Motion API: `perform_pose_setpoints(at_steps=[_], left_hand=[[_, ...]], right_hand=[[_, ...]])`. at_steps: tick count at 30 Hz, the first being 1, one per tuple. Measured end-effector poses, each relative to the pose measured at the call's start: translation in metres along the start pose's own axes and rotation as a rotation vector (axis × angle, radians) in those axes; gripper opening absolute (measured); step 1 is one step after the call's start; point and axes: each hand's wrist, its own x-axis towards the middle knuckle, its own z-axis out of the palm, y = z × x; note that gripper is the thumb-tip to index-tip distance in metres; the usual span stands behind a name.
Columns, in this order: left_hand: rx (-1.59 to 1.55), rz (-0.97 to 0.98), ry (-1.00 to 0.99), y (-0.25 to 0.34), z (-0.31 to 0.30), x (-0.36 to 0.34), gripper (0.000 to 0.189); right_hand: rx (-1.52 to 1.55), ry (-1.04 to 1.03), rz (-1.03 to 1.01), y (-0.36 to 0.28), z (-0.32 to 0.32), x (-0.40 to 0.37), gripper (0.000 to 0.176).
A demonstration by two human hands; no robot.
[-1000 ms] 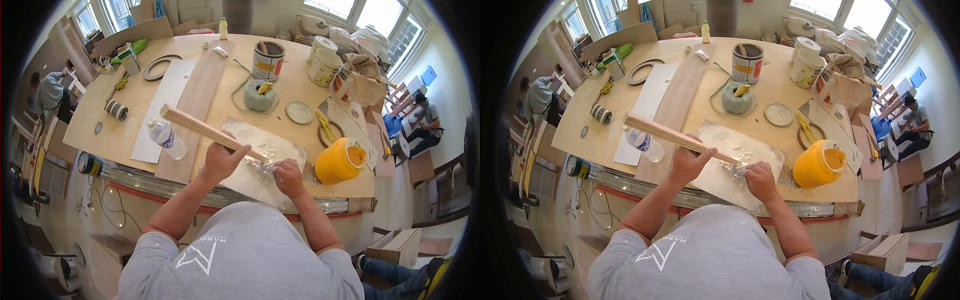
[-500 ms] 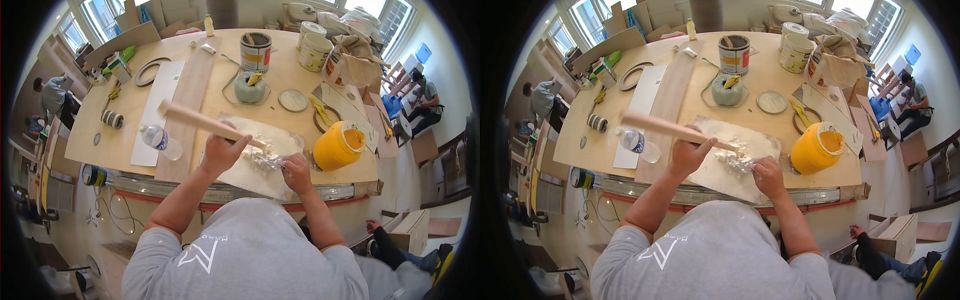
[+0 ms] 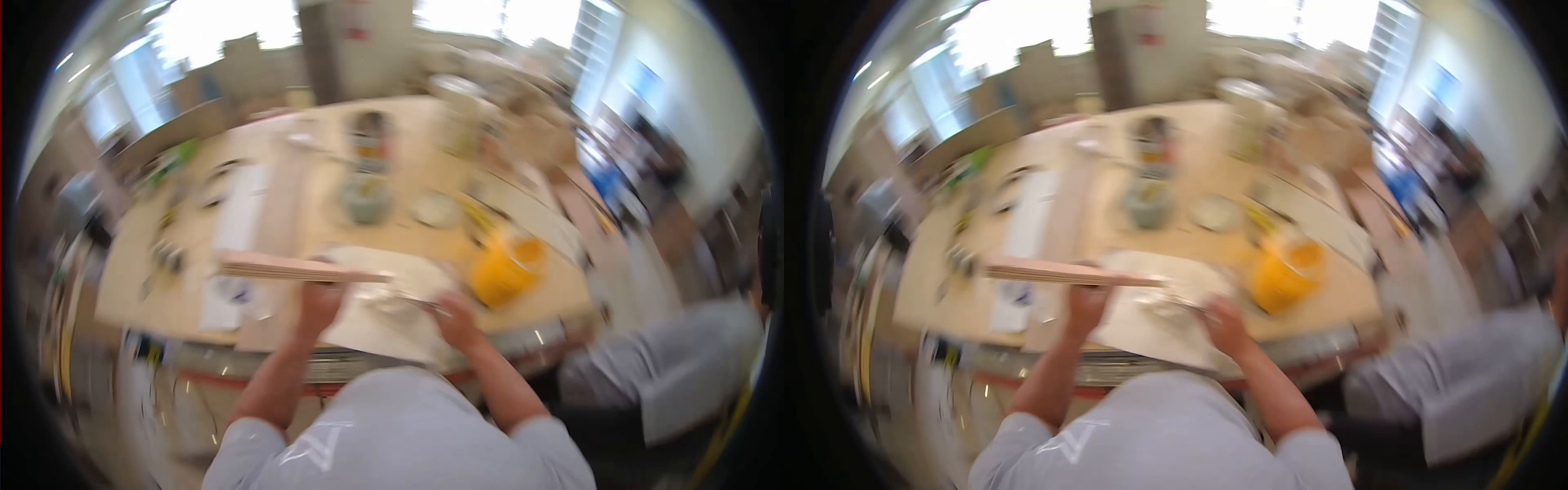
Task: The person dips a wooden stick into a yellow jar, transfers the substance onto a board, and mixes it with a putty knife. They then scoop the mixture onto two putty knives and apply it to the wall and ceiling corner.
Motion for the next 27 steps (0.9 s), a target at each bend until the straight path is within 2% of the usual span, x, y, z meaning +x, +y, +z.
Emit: perform_pose_setpoints(at_steps=[1,2,3,4,5,6,7,9,10,11,12,13,14,15,16,17,18,19,22,23,24,27], left_hand=[[-0.100,0.212,0.118,0.005,0.004,0.001,0.023],[-0.152,0.127,0.111,-0.019,0.007,-0.001,0.033],[-0.105,-0.022,0.147,0.005,-0.003,0.002,0.040],[-0.131,-0.176,0.130,0.017,-0.013,0.005,0.046],[-0.044,-0.084,0.216,0.010,-0.015,0.005,0.055],[-0.136,-0.160,0.207,0.009,-0.017,0.004,0.055],[-0.078,-0.208,0.173,0.025,-0.031,0.004,0.054],[0.008,-0.208,0.319,0.017,-0.040,-0.002,0.053],[0.036,-0.199,0.350,0.015,-0.033,0.001,0.052],[0.044,-0.173,0.491,0.010,-0.027,-0.001,0.047],[-0.010,-0.311,0.346,-0.002,-0.032,0.000,0.045],[0.021,-0.182,0.405,-0.023,-0.029,0.001,0.034],[0.022,-0.208,0.410,-0.010,-0.033,0.004,0.029],[0.024,-0.234,0.414,0.002,-0.036,0.007,0.025],[0.025,-0.260,0.419,0.016,-0.037,0.009,0.024],[-0.285,-0.329,0.562,0.046,-0.021,0.020,0.016],[-0.357,-0.257,0.568,0.048,-0.011,0.024,0.019],[-0.400,-0.213,0.499,0.057,0.000,0.028,0.027],[-0.484,-0.220,0.455,0.100,0.049,0.050,0.030],[-0.477,-0.207,0.325,0.112,0.064,0.055,0.043],[-0.470,-0.202,0.253,0.123,0.082,0.061,0.040],[-0.350,-0.021,-0.067,0.165,0.141,0.081,0.030]], right_hand=[[-0.381,0.035,-0.338,0.017,-0.005,-0.008,0.006],[-0.623,0.027,-0.385,0.037,-0.008,-0.026,0.022],[-0.201,-0.028,-0.058,0.060,-0.001,-0.027,0.029],[0.227,0.055,0.254,0.083,0.006,-0.026,0.038],[0.219,0.124,0.323,0.072,-0.027,-0.014,0.048],[0.448,0.236,0.330,0.096,-0.027,-0.016,0.052],[0.614,0.182,0.326,0.093,-0.020,0.005,0.052],[0.881,0.141,0.386,0.082,-0.030,0.013,0.054],[0.998,0.161,0.435,0.080,-0.047,0.007,0.055],[1.094,0.236,0.497,0.078,-0.073,-0.013,0.056],[0.988,0.262,0.586,0.100,-0.080,-0.026,0.054],[0.904,0.256,0.615,0.083,-0.090,-0.027,0.048],[0.820,0.248,0.645,0.068,-0.100,-0.027,0.043],[0.744,0.265,0.632,0.062,-0.110,-0.030,0.045],[0.986,0.371,0.654,0.060,-0.109,-0.023,0.033],[0.838,0.418,0.668,0.080,-0.107,-0.033,0.033],[0.831,0.464,0.663,0.075,-0.112,-0.032,0.032],[1.075,0.387,0.617,0.063,-0.124,-0.028,0.031],[1.019,0.280,0.525,0.059,-0.138,-0.033,0.032],[1.010,0.239,0.512,0.059,-0.146,-0.035,0.034],[0.943,0.225,0.484,0.059,-0.150,-0.038,0.033],[0.777,0.182,0.420,0.062,-0.167,-0.035,0.032]])
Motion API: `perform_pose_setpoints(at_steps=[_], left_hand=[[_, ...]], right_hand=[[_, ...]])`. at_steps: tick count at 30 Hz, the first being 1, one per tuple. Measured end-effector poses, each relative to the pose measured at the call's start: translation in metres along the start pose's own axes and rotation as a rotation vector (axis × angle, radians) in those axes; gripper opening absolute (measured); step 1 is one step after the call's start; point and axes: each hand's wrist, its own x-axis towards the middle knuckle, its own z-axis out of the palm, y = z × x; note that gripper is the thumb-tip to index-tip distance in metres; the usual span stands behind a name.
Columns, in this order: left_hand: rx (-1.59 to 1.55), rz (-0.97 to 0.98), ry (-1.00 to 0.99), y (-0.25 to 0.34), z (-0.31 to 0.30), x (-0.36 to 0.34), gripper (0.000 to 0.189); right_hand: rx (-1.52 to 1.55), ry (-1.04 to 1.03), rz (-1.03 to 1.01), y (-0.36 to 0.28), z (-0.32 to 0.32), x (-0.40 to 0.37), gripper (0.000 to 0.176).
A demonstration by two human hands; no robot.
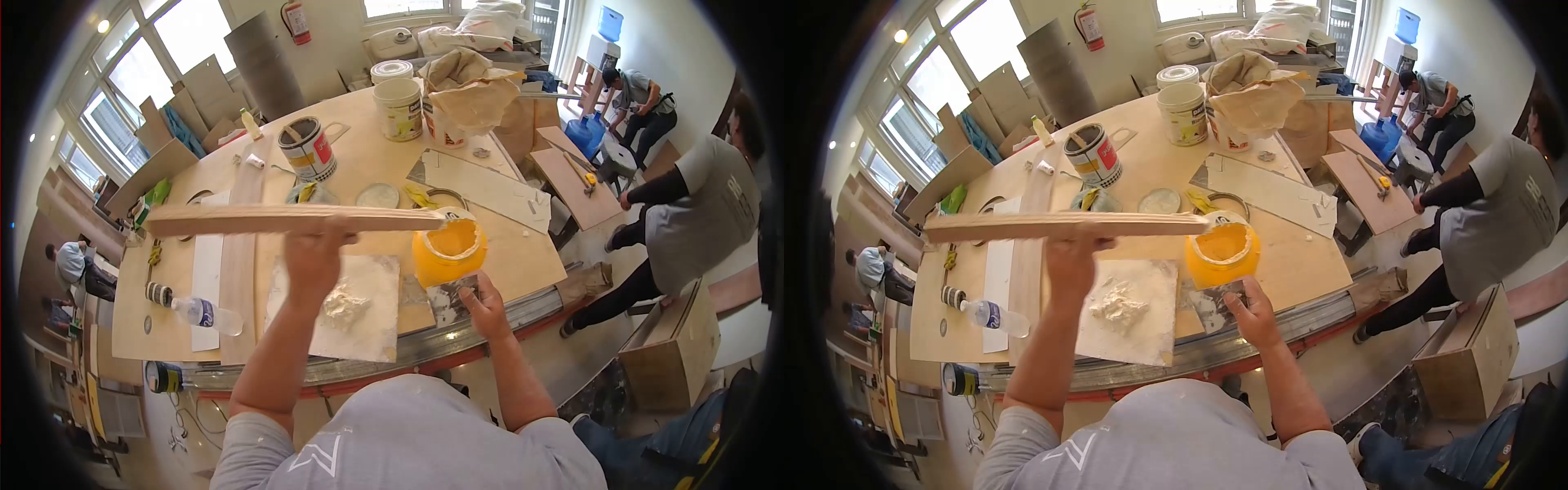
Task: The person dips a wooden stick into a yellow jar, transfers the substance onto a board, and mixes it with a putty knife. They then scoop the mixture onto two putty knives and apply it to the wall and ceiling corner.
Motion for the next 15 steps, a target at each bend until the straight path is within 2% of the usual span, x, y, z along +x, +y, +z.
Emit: perform_pose_setpoints(at_steps=[1,2,3,5,7,8,11,13,15], left_hand=[[0.186,-0.034,-0.051,0.000,0.023,0.004,0.028],[0.458,0.294,-0.125,0.002,0.041,0.008,0.026],[0.326,0.205,-0.132,0.009,0.062,0.007,0.022],[0.398,0.333,-0.217,-0.005,0.089,0.007,0.021],[0.550,0.496,-0.344,-0.022,0.103,0.008,0.020],[0.573,0.490,-0.323,-0.024,0.109,0.009,0.036],[0.550,0.202,-0.368,-0.060,0.124,0.014,0.035],[0.341,0.037,-0.358,-0.053,0.136,0.013,0.034],[0.433,-0.090,-0.358,-0.044,0.145,0.018,0.033]], right_hand=[[-0.031,-0.007,0.002,-0.001,-0.003,0.003,0.032],[-0.063,-0.014,0.001,-0.002,-0.006,0.006,0.032],[-0.116,-0.017,-0.011,0.000,-0.010,0.010,0.032],[-0.222,-0.026,-0.019,0.004,-0.017,0.010,0.033],[-0.201,-0.053,-0.016,0.006,-0.021,0.011,0.033],[-0.192,-0.064,-0.015,0.007,-0.022,0.012,0.034],[-0.340,-0.092,-0.078,0.006,-0.027,0.017,0.038],[-0.399,-0.103,-0.133,0.007,-0.032,0.018,0.043],[-0.380,-0.132,-0.084,0.004,-0.035,0.019,0.045]])
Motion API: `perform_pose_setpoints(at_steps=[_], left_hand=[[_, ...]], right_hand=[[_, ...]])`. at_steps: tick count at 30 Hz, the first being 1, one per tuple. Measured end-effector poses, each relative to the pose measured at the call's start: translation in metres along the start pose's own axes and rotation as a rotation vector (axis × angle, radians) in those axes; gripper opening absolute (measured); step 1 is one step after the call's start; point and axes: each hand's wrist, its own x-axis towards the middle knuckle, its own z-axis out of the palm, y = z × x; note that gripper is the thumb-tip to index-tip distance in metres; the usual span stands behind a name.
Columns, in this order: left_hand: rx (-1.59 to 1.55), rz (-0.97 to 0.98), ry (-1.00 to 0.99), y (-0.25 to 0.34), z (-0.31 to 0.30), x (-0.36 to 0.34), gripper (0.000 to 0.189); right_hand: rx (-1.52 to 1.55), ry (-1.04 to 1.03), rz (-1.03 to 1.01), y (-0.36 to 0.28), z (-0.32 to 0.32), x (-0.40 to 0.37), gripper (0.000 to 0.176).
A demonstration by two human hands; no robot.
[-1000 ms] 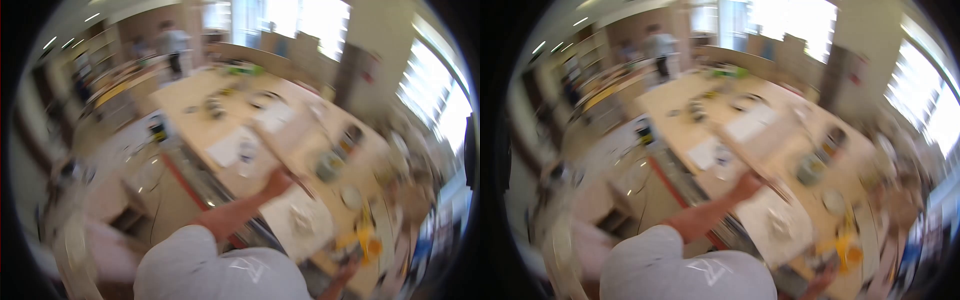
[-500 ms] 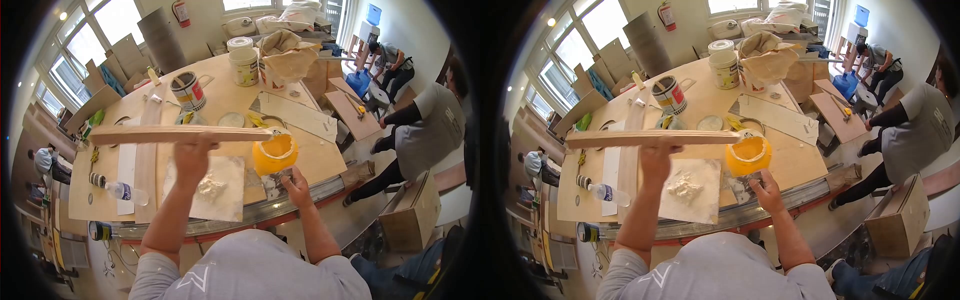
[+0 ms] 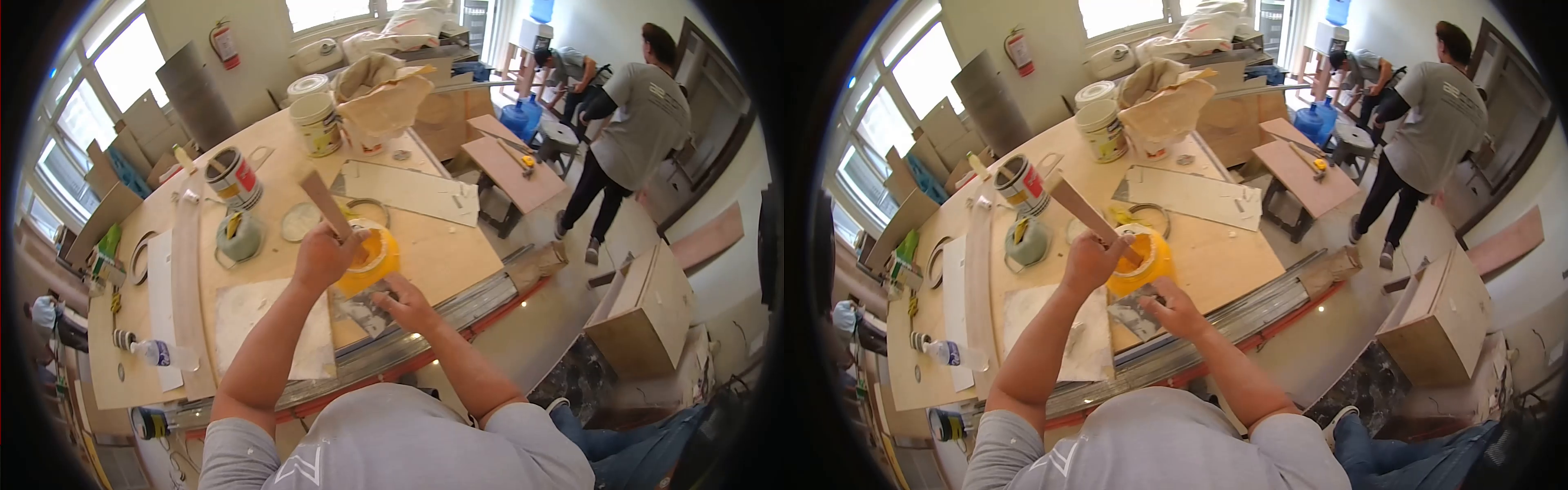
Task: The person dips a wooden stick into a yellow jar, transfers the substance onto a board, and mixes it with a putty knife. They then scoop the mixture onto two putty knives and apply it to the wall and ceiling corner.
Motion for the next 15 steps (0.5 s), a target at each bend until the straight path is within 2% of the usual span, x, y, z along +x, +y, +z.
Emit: perform_pose_setpoints(at_steps=[4,7,10,14,15], left_hand=[[-0.002,-0.147,-0.013,-0.012,0.001,0.005,0.035],[-0.345,-0.303,0.075,-0.028,-0.008,0.009,0.040],[-0.608,-0.405,0.249,-0.037,-0.015,0.000,0.039],[-0.718,-0.389,0.299,-0.058,-0.021,-0.016,0.039],[-0.698,-0.389,0.315,-0.056,-0.019,-0.017,0.039]], right_hand=[[0.065,-0.044,0.097,-0.008,-0.003,0.001,0.048],[0.010,-0.057,0.136,-0.015,-0.007,0.001,0.048],[-0.037,-0.070,0.138,-0.012,-0.008,0.001,0.046],[0.054,-0.002,-0.013,0.004,0.003,0.002,0.042],[0.088,-0.004,0.027,0.005,0.006,-0.001,0.042]])
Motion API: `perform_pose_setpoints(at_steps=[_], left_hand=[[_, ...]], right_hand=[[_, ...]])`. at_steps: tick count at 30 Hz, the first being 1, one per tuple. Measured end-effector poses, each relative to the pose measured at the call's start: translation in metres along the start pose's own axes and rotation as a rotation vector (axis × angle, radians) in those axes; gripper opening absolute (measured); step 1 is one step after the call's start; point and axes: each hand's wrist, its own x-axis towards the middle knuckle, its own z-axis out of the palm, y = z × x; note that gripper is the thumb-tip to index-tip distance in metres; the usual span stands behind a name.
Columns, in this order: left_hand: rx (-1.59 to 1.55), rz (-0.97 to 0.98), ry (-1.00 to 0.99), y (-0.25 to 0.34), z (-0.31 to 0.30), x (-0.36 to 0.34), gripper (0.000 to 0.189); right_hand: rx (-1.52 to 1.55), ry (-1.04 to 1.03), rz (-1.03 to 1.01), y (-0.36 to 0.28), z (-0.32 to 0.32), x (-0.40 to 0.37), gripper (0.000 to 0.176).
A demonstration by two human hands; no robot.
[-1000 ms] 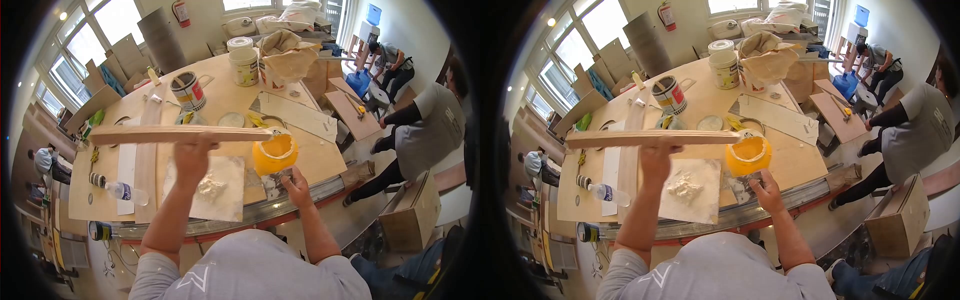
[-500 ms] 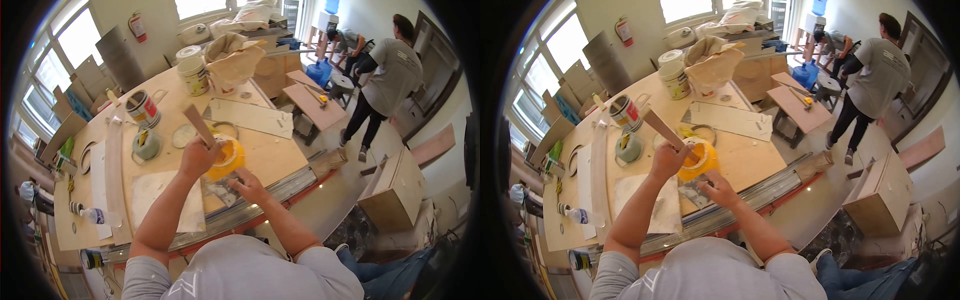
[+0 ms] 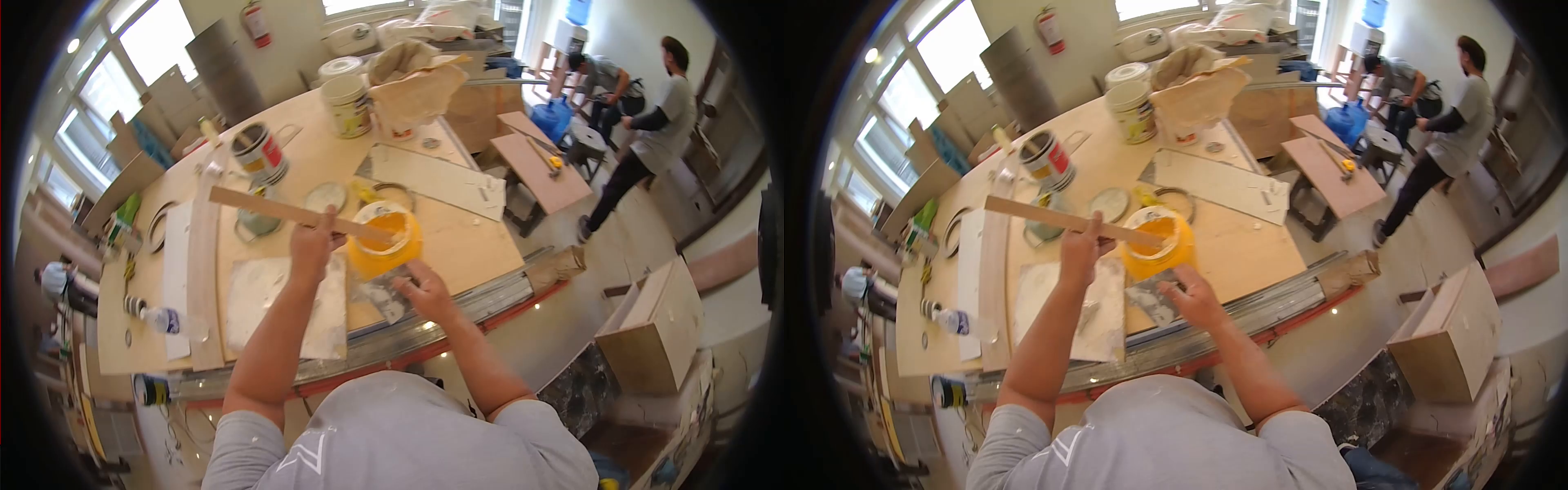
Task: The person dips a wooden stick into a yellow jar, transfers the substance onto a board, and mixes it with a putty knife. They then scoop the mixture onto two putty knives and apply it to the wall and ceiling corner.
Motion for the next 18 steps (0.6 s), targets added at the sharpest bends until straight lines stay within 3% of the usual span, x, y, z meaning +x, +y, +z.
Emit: perform_pose_setpoints(at_steps=[5,10,18], left_hand=[[0.001,0.051,0.047,0.018,0.002,-0.011,0.042],[-0.017,0.072,0.074,0.030,-0.011,-0.017,0.043],[-0.318,0.063,0.157,0.042,-0.054,-0.018,0.040]], right_hand=[[0.085,0.004,0.138,-0.003,0.001,-0.004,0.040],[0.176,0.046,0.153,0.000,0.005,-0.006,0.040],[0.348,0.208,0.301,-0.012,0.012,-0.016,0.037]])
